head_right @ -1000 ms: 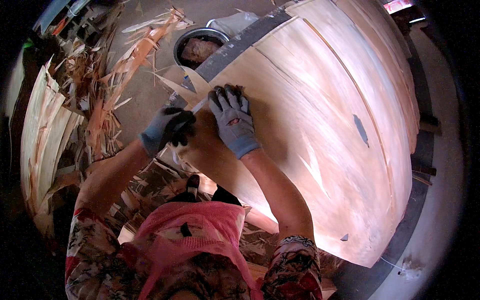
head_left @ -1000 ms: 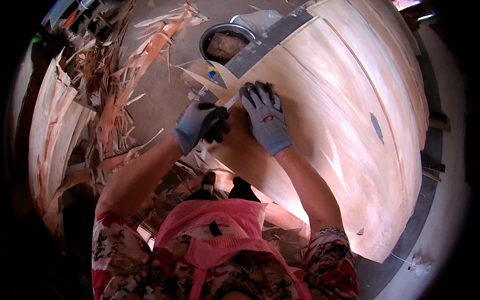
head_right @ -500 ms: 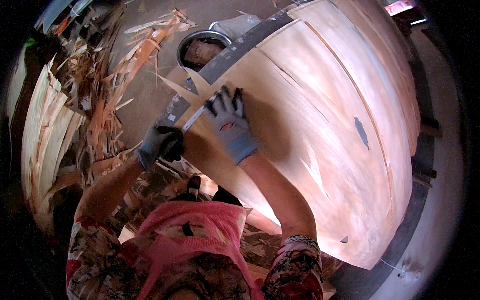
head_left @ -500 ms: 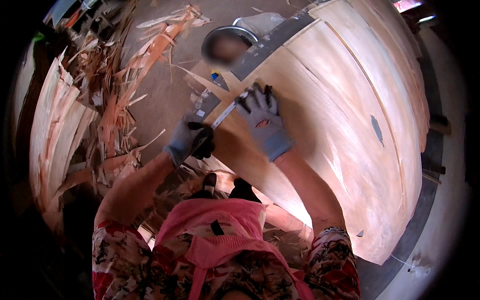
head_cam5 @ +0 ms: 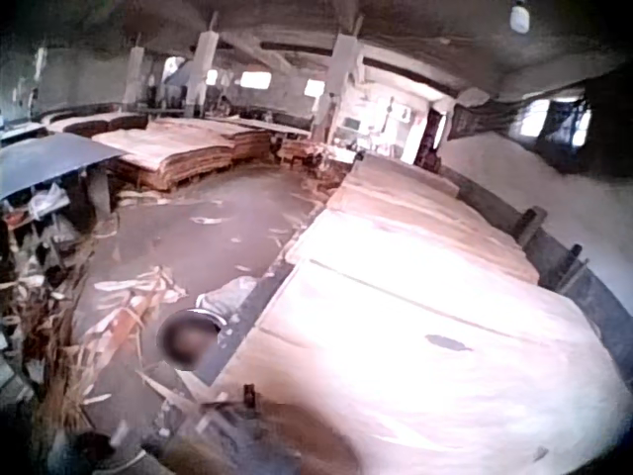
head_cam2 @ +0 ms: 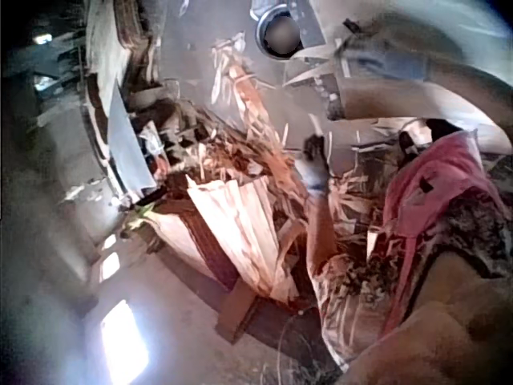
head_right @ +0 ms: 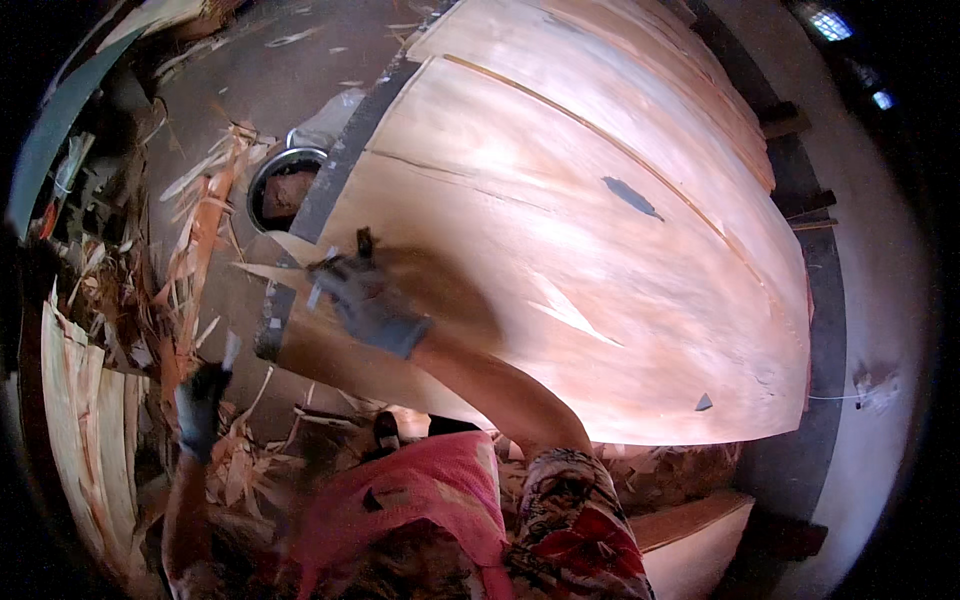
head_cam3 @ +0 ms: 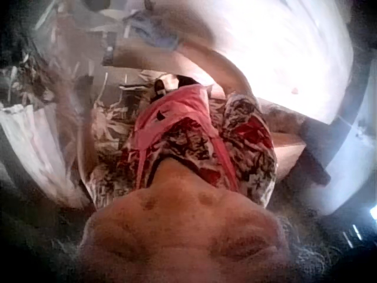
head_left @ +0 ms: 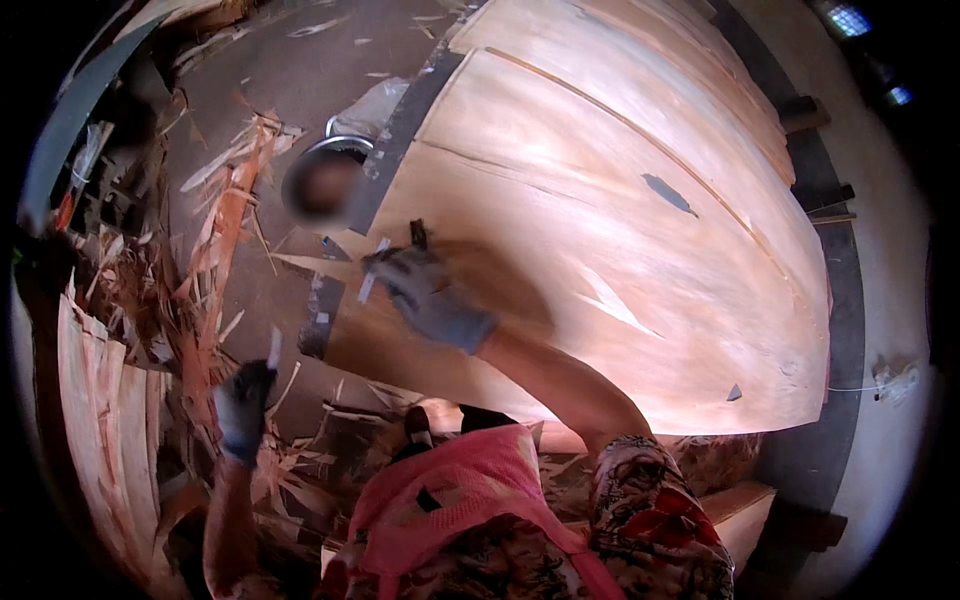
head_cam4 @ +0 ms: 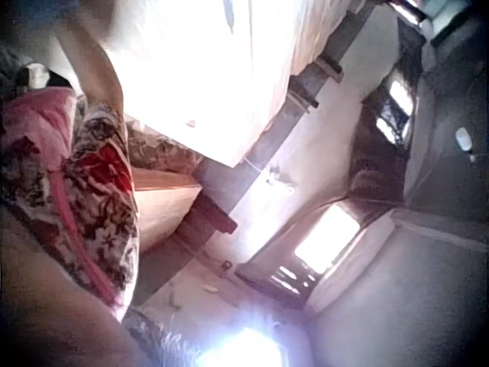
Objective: The person repairs large sheets of wood veneer by cutting away damaged sections with a utility knife, applying adhesive tape, and fitting new strips of veneer into the gaps.
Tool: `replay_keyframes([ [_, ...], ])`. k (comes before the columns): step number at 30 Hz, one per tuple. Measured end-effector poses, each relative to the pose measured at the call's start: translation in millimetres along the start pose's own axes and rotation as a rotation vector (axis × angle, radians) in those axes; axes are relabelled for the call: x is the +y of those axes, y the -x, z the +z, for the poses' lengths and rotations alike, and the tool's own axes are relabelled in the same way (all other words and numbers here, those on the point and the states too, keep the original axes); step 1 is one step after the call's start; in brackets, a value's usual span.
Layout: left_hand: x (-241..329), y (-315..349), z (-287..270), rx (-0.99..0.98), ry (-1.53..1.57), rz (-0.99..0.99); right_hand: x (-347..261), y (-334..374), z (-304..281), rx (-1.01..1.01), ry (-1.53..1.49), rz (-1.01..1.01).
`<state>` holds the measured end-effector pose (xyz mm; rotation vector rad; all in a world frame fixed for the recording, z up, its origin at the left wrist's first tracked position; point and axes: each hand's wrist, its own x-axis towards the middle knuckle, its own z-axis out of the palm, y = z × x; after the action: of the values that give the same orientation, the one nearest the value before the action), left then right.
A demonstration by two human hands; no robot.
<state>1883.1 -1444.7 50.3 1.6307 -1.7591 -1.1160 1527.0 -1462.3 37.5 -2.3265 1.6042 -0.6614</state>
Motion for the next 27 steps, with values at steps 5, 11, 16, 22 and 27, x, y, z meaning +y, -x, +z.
replay_keyframes([
  [5,54,10,4,-0.004,0.133,0.311,112,0,-43,0.334,0.410,0.310],
  [11,168,-81,73,-0.326,0.461,0.009,192,-27,-37,0.231,0.551,0.292],
  [16,174,-205,166,-0.552,0.592,-0.038,191,-35,-18,0.220,0.519,0.317],
  [22,168,-279,250,-0.548,0.503,-0.138,181,-32,-27,0.247,0.378,0.350],
  [27,171,-289,260,-0.628,0.257,-0.133,185,-27,-35,0.251,0.361,0.170],
])
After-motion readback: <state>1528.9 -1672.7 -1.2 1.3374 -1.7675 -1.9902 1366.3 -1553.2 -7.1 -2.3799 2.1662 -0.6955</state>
